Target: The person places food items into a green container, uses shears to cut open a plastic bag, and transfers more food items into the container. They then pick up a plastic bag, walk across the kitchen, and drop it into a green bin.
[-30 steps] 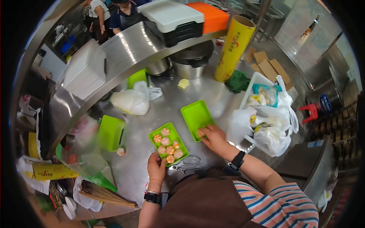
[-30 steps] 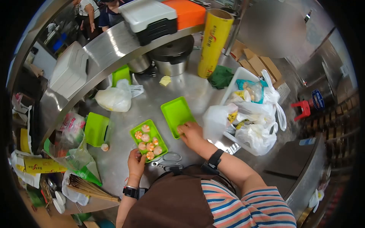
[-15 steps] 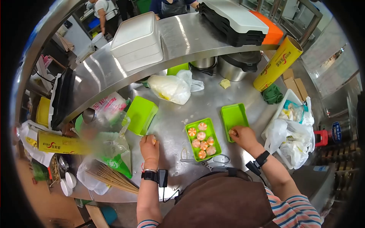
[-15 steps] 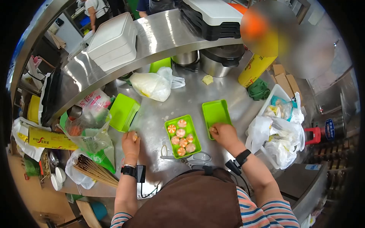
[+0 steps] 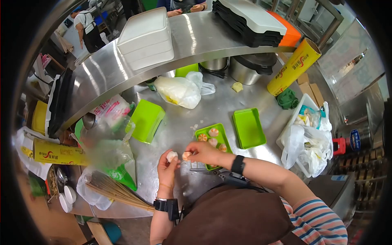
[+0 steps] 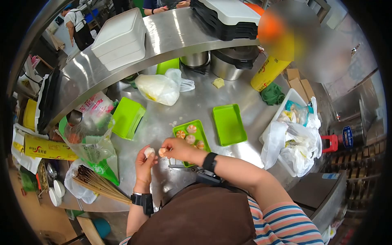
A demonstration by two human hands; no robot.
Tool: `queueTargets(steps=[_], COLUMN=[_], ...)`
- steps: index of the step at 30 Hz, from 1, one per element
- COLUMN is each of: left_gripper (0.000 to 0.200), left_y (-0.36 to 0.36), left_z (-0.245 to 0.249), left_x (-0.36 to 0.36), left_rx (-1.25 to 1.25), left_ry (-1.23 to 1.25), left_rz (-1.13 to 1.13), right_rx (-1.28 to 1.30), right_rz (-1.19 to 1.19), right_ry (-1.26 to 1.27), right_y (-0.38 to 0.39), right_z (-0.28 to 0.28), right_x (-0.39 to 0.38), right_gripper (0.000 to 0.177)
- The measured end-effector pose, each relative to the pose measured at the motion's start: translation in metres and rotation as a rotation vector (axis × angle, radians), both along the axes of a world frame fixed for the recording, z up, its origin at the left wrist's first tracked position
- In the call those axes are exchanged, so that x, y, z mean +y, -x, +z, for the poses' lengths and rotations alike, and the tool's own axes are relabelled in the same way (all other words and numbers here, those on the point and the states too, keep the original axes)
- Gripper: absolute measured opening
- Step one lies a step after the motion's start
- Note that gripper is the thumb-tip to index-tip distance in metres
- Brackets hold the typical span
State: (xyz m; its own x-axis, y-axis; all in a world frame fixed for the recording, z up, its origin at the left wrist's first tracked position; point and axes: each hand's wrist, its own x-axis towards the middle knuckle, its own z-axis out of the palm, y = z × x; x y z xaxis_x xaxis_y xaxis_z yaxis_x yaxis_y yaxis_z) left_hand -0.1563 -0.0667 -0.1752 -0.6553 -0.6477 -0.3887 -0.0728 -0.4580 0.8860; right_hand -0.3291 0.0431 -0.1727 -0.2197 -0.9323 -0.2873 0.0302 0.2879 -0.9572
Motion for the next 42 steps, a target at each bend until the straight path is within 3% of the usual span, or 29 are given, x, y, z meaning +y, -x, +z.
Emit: queueTargets(steps=[3, 6, 8, 9, 11, 12, 14, 15, 17, 19, 21, 26, 28, 34, 37, 42], left_gripper=[0.037, 0.041, 0.044, 0.044, 0.046, 0.046, 0.038, 0.038, 0.027, 0.02, 0.024, 0.019, 0.012, 0.014, 0.017, 0.022], left_y=[-0.014, -0.022, -0.027, -0.034, -0.044, -0.04, -0.038, -0.034, -0.018, 0.006, 0.03, 0.068, 0.075, 0.079, 0.074, 0.085], left_z=[-0.028, -0.046, -0.057, -0.062, -0.073, -0.063, -0.017, -0.006, 0.007, 0.016, 0.029, 0.005, 0.0, -0.003, 0.001, 0.022], left_x=[-0.02, -0.037, -0.043, -0.049, -0.058, -0.053, -0.041, -0.032, -0.011, 0.015, 0.033, 0.054, 0.058, 0.069, 0.059, 0.038], left_rx=[-0.147, -0.214, -0.26, -0.254, -0.319, -0.309, -0.376, -0.37, -0.276, -0.189, -0.21, -0.154, -0.198, -0.198, -0.198, -0.291], left_ry=[0.128, 0.161, 0.41, 0.397, 0.724, 0.718, 1.049, 1.041, 0.794, 0.79, 0.889, 1.097, 1.201, 1.316, 1.187, 1.147], left_rz=[0.049, 0.037, 0.1, 0.095, 0.112, 0.097, 0.146, 0.134, -0.102, -0.126, -0.36, -0.42, -0.445, -0.429, -0.363, -0.425], right_rx=[0.122, 0.196, -0.002, 0.005, -0.017, -0.01, 0.307, 0.309, 0.407, 0.489, 0.8, 1.014, 1.133, 0.841, 1.033, 1.087], right_rz=[-0.005, -0.121, -0.113, -0.117, -0.214, -0.229, -0.292, -0.302, -0.304, -0.29, -0.234, -0.181, -0.1, -0.26, -0.294, -0.302], right_ry=[-0.123, 0.067, 0.021, 0.008, 0.095, 0.087, -0.005, -0.017, -0.087, -0.106, -0.042, 0.095, -0.03, 0.035, 0.215, 0.207], right_y=[-0.017, -0.023, -0.013, -0.002, 0.024, 0.036, 0.054, 0.056, 0.056, 0.049, 0.042, 0.038, 0.039, 0.047, 0.056, 0.05], right_z=[-0.004, -0.023, 0.007, 0.013, 0.024, 0.031, 0.043, 0.044, 0.045, 0.038, 0.032, 0.009, 0.011, 0.0, -0.008, 0.0], right_x=[-0.015, -0.014, 0.002, 0.011, 0.032, 0.046, 0.074, 0.085, 0.103, 0.111, 0.113, 0.109, 0.11, 0.118, 0.118, 0.114], right_gripper=[0.029, 0.021, 0.022, 0.022, 0.021, 0.021, 0.019, 0.019, 0.017, 0.019, 0.022, 0.021, 0.024, 0.02, 0.012, 0.012])
